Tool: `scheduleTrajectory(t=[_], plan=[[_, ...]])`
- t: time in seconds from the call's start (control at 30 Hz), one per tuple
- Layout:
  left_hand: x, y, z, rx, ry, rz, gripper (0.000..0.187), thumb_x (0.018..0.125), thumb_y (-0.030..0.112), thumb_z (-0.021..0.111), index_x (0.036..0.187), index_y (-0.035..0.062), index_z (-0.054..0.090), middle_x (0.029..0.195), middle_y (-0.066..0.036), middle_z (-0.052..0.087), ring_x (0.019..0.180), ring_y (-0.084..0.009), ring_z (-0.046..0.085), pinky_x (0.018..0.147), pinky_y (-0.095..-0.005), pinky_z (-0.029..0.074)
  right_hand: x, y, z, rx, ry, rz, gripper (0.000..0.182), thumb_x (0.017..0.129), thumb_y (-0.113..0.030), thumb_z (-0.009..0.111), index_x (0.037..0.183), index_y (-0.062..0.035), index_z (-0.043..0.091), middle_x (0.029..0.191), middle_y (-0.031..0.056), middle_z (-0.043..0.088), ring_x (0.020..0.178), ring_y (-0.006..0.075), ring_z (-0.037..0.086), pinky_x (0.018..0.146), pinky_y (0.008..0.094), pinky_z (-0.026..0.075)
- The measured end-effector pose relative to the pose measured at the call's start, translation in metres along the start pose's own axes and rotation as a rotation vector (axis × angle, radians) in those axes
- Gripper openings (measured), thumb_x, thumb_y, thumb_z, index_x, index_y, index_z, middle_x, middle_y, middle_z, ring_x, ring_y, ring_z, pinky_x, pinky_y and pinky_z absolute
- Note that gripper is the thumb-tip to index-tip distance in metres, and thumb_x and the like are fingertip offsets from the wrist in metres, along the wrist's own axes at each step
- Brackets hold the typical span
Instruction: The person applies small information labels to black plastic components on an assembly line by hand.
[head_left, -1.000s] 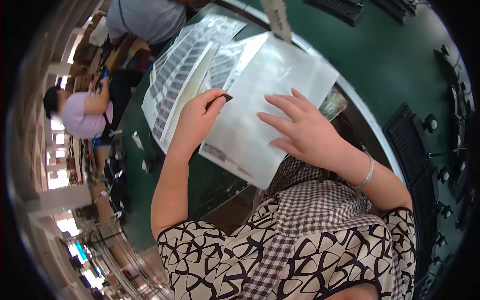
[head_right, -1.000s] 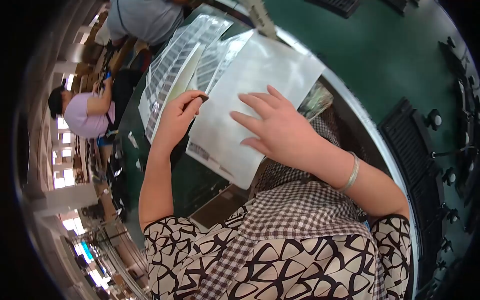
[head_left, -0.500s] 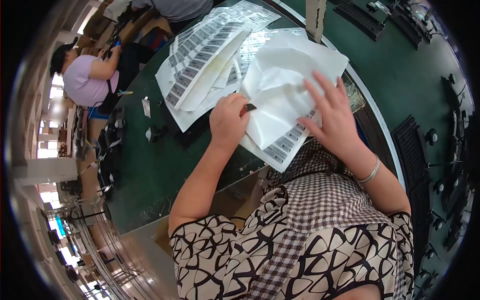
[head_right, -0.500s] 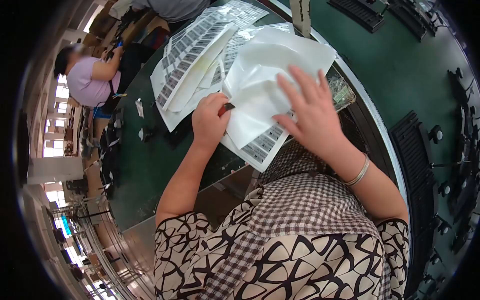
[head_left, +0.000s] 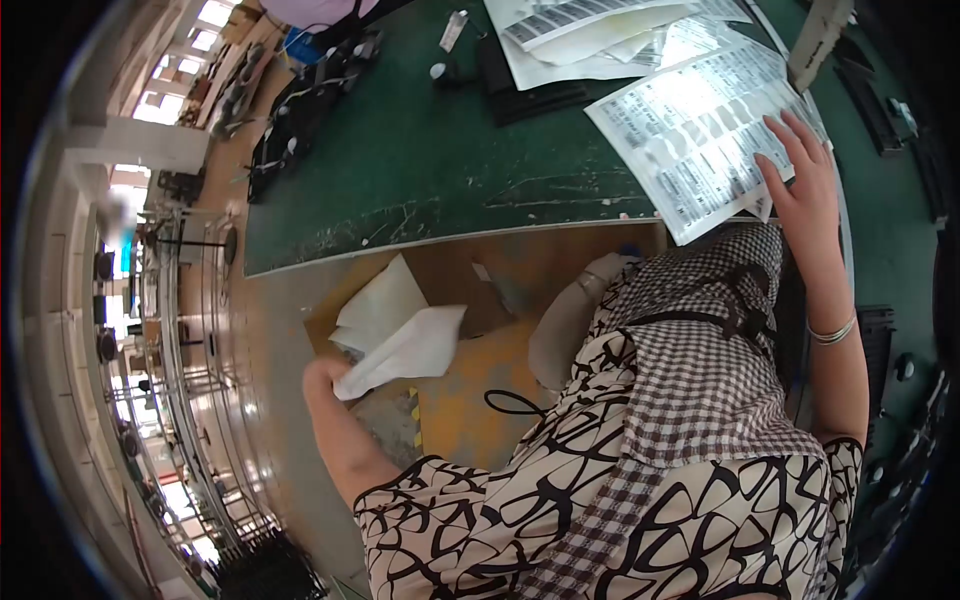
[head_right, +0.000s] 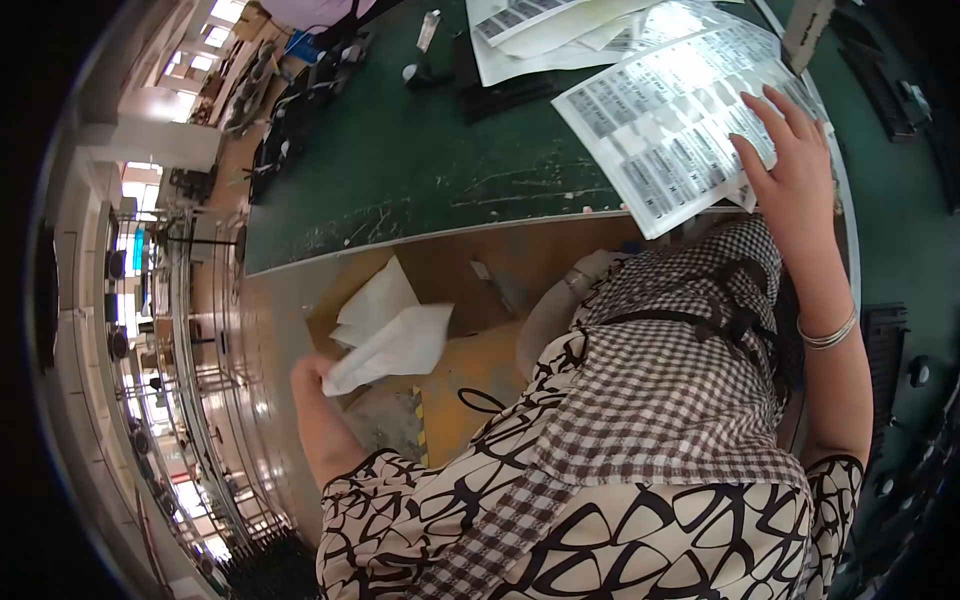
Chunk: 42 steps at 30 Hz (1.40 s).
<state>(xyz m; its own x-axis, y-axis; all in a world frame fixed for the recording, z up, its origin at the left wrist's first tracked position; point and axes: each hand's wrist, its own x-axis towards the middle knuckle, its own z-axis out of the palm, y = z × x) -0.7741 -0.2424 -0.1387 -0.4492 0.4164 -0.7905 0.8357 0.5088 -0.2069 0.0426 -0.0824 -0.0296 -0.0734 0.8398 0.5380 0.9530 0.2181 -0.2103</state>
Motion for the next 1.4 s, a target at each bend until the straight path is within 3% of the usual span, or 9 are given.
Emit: scheduleTrajectory(t=[0.1,0.27,0.5,0.53,0.73,0.87,1.0,1.13,1.4], plan=[[-0.030,-0.004,0.065,-0.056,0.365,-0.470,0.032,0.073,0.028,0.073,0.091,0.0020,0.073,0.092,-0.021,0.070,0.089,-0.0323,0.070,0.075,-0.0476,0.053,-0.001,0.004,0.006,0.022,-0.040,0.023,0.040,0.089,-0.023,0.065,0.126,-0.0100,0.061,0.132,0.0133,0.057,0.119,0.0351,0.053,0.105,0.0459,0.036],[-0.007,0.048,0.100,-0.198,0.719,-0.526,0.034,0.082,0.033,0.064,0.100,0.0054,0.073,0.103,-0.020,0.070,0.097,-0.0358,0.069,0.079,-0.0456,0.056,-0.006,0.002,0.013,-0.008,-0.118,0.088,0.042,0.087,-0.027,0.067,0.126,-0.0101,0.061,0.131,0.0152,0.057,0.122,0.0351,0.051,0.109,0.0529,0.031],[0.047,0.224,0.054,0.372,-0.268,0.539,0.059,0.072,0.059,0.070,0.087,0.0016,0.071,0.088,-0.013,0.072,0.083,-0.0227,0.064,0.075,-0.0366,0.049,-0.001,-0.014,0.035,-0.048,-0.246,0.153,0.080,0.082,-0.058,0.063,0.143,-0.0103,0.045,0.146,0.0245,0.039,0.138,0.0378,0.035,0.114,0.0600,0.019],[-0.064,0.317,0.022,0.427,-0.361,0.509,0.057,0.076,0.056,0.068,0.092,0.0019,0.070,0.087,-0.014,0.070,0.081,-0.0229,0.064,0.075,-0.0377,0.048,0.002,-0.016,0.040,-0.027,-0.291,0.130,0.083,0.081,-0.062,0.061,0.144,-0.0105,0.043,0.147,0.0254,0.037,0.140,0.0386,0.033,0.114,0.0606,0.018],[-0.302,0.468,-0.085,0.172,-0.222,1.341,0.033,0.088,0.032,0.066,0.106,0.0040,0.063,0.083,-0.008,0.060,0.075,-0.0177,0.057,0.071,-0.0301,0.047,-0.012,-0.046,0.031,0.070,-0.428,0.066,0.079,0.079,-0.053,0.067,0.139,-0.0060,0.046,0.145,0.0272,0.038,0.139,0.0432,0.029,0.113,0.0632,0.018],[-0.274,0.548,-0.125,-0.071,0.165,1.672,0.017,0.092,0.014,0.060,0.104,0.0016,0.060,0.085,-0.011,0.062,0.074,-0.0220,0.060,0.069,-0.0318,0.046,0.016,-0.044,0.019,0.256,-0.507,0.141,0.059,0.079,-0.045,0.069,0.118,-0.0026,0.059,0.118,0.0197,0.058,0.117,0.0369,0.052,0.101,0.0562,0.036],[-0.254,0.663,-0.130,-0.361,0.369,1.691,0.015,0.093,0.014,0.059,0.096,-0.0003,0.061,0.079,-0.013,0.062,0.072,-0.0265,0.060,0.067,-0.0340,0.046,0.070,0.005,0.036,0.203,-0.222,0.210,0.046,0.084,-0.039,0.065,0.107,0.0006,0.061,0.104,0.0157,0.060,0.104,0.0321,0.056,0.098,0.0473,0.040],[-0.229,0.749,-0.130,-0.175,0.664,1.609,0.015,0.091,0.015,0.062,0.098,0.0020,0.064,0.084,-0.012,0.067,0.077,-0.0274,0.063,0.069,-0.0356,0.048,0.066,0.040,0.089,0.003,-0.104,0.092,0.059,0.085,-0.041,0.062,0.126,0.0015,0.057,0.131,0.0231,0.053,0.126,0.0352,0.046,0.111,0.0472,0.029],[-0.211,0.791,-0.129,0.138,1.061,1.678,0.010,0.085,0.017,0.066,0.086,0.0077,0.063,0.078,-0.009,0.064,0.075,-0.0299,0.062,0.068,-0.0429,0.047,0.068,0.039,0.085,0.077,-0.191,0.176,0.063,0.086,-0.042,0.063,0.131,0.0007,0.054,0.137,0.0242,0.048,0.132,0.0348,0.040,0.115,0.0490,0.024]])
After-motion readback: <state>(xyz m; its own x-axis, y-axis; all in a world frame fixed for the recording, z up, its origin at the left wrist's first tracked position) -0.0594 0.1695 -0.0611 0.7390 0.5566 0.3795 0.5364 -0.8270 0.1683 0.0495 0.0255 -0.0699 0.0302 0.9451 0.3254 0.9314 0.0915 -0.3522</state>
